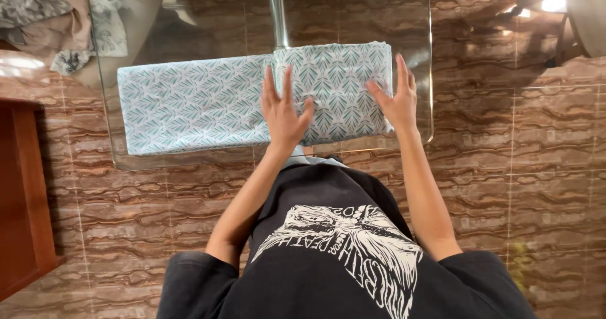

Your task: The person folds a light blue patterned cloth on a glass table, then folds a grey patterned cloth. The person uses their hands to fold each cloth into a neat rectangular shape.

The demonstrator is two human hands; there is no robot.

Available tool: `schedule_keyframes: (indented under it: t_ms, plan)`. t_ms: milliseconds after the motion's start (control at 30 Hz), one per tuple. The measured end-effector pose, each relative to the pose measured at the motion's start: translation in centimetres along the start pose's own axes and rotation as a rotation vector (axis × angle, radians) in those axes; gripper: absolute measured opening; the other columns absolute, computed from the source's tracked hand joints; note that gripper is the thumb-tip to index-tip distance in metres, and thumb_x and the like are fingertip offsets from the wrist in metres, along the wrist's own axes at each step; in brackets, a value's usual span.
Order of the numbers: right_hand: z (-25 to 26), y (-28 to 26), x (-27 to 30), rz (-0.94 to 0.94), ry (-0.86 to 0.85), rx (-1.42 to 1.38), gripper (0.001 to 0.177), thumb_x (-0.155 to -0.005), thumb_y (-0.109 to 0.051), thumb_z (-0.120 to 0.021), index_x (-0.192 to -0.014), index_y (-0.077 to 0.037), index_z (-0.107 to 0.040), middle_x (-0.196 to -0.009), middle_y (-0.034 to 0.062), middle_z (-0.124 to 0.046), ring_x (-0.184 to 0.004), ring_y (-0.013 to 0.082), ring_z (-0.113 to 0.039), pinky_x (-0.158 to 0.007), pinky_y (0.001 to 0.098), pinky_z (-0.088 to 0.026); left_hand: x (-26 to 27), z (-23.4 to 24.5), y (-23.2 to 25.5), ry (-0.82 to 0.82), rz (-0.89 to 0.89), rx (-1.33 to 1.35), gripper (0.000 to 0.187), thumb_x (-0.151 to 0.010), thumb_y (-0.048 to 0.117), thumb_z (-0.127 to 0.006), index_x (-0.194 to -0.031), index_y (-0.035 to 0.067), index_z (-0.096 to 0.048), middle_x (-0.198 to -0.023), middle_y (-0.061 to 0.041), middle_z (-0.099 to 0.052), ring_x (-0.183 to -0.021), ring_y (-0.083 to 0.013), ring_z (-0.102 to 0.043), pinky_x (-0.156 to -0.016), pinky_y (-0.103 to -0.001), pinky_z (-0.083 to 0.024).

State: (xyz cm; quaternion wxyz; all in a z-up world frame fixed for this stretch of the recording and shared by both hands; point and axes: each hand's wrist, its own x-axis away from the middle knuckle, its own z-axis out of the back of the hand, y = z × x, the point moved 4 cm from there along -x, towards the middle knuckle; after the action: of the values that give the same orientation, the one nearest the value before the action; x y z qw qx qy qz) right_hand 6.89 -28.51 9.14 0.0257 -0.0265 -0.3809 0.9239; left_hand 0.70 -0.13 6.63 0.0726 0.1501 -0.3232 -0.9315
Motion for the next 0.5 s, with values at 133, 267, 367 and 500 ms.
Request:
schedule_keyframes:
  t_ms: [133, 267, 367, 500]
  plan:
    - [-1.7, -2.6, 0.4, 0.332, -0.043, 0.359, 0.087, -0.104, -0.069, -0.051, -0.172, -0.023, -0.022, -0.179, 0.0147, -0.012, -0.162, 0.0415, -0.006, -0.128, 0.065, -0.009, -1.7, 1.2, 4.4, -0.052, -0.188, -0.151, 0.069, -0.105, 0.058, -0.055, -0.165, 0.036, -0.027, -0.174, -0.008, -0.003, -0.159, -0.0418, -0.006, -0.125, -0.067, -0.002]
    - [-4.8, -3.8, 1.4, 0.352, -0.2, 0.567, 0.077, -0.101, -0.073, -0.039, -0.166, -0.034, -0.03, -0.176, 0.0105, -0.011, -0.158, 0.0418, 0.002, -0.125, 0.0641, 0.002, -0.7, -2.0, 3.8, -0.08, -0.318, -0.217, 0.059, -0.109, 0.056, -0.046, -0.163, 0.041, -0.032, -0.174, -0.002, -0.013, -0.161, -0.0357, -0.007, -0.126, -0.064, -0.001]
    - [-6.2, -3.2, 0.8, 0.334, -0.219, 0.523, 0.071, -0.101, -0.069, -0.044, -0.163, -0.037, -0.037, -0.175, 0.008, -0.014, -0.159, 0.043, -0.003, -0.126, 0.0618, -0.001, -0.9, -4.3, 2.6, -0.091, -0.277, -0.267, 0.057, -0.109, 0.054, -0.045, -0.163, 0.04, -0.033, -0.174, -0.002, -0.018, -0.161, -0.0347, -0.009, -0.126, -0.065, -0.001]
    - [-6.8, -3.0, 0.4, 0.351, -0.182, 0.498, 0.068, -0.101, -0.064, -0.048, -0.162, -0.035, -0.042, -0.174, 0.0081, -0.02, -0.159, 0.0436, -0.009, -0.127, 0.0611, -0.005, -1.5, -5.3, 2.2, -0.166, -0.235, -0.29, 0.058, -0.108, 0.053, -0.044, -0.164, 0.037, -0.035, -0.173, -0.005, -0.019, -0.16, -0.0362, -0.01, -0.125, -0.067, -0.001]
